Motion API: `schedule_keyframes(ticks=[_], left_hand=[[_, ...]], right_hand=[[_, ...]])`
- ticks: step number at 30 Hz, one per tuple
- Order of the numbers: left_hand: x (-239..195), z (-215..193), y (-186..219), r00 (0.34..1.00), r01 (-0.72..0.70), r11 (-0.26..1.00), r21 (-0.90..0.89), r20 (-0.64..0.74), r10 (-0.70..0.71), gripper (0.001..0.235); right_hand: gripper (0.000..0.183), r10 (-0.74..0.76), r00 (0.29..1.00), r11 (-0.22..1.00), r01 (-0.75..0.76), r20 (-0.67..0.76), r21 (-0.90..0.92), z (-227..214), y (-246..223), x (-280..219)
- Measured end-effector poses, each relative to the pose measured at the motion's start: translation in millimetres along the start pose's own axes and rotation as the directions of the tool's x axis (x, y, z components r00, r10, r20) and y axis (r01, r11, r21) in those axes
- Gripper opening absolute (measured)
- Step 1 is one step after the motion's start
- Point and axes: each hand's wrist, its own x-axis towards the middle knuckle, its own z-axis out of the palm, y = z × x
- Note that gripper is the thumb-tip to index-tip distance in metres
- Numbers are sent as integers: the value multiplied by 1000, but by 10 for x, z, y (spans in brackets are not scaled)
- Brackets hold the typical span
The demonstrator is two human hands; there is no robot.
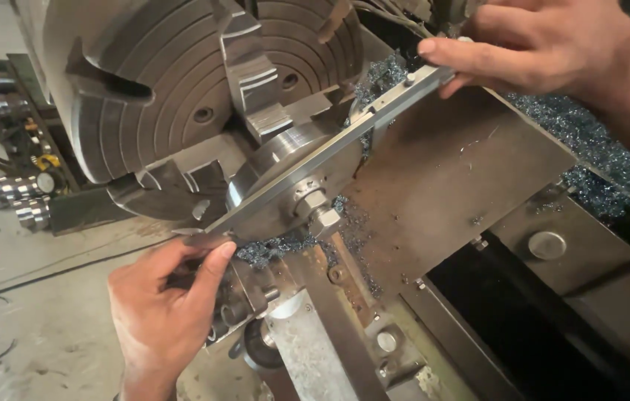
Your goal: Operate a metal lathe to shape a workpiece and measure it with a caliper.
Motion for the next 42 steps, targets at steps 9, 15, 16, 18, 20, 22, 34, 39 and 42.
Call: schedule_keyframes(ticks=[9, 15, 16, 18, 20, 22, 34, 39, 42], left_hand=[[-3, 6, 8, 1000, 17, 1000, 12, 15, -17, 20], [9, 21, 37, 998, 61, 998, 9, 19, -61, 20], [16, 33, 42, 998, 64, 998, -6, 22, -64, 20], [6, 3, 24, 996, 87, 996, -1, 1, -87, 19], [3, 1, -25, 1000, 10, 1000, -11, 27, -10, 17], [5, -24, 9, 1000, -2, 1000, -9, 24, 2, 17], [13, 12, 14, 998, -41, 999, 14, 42, 40, 19], [7, 14, 16, 999, -7, 1000, 21, 35, 6, 19], [1, 19, 25, 999, -21, 1000, 19, 36, 21, 19]], right_hand=[[52, 98, 995, 986, -95, -17, 134, 99, -44, -14], [50, 99, 995, 988, -96, -19, 122, -16, -72, 70], [51, 109, 994, 988, -111, 25, 105, -17, -85, 45], [51, 104, 994, 989, -108, 39, 105, 40, -129, 46], [53, 169, 973, 978, -185, 157, 95, 93, -187, 20], [53, 218, 960, 954, -248, 178, 171, 260, -209, -114], [56, 195, 971, 976, -207, 139, 73, 76, -203, -51], [55, 182, 980, 982, -186, 77, 39, 85, -180, -19], [56, 192, 978, 980, -195, 78, 27, 102, -186, -20]])
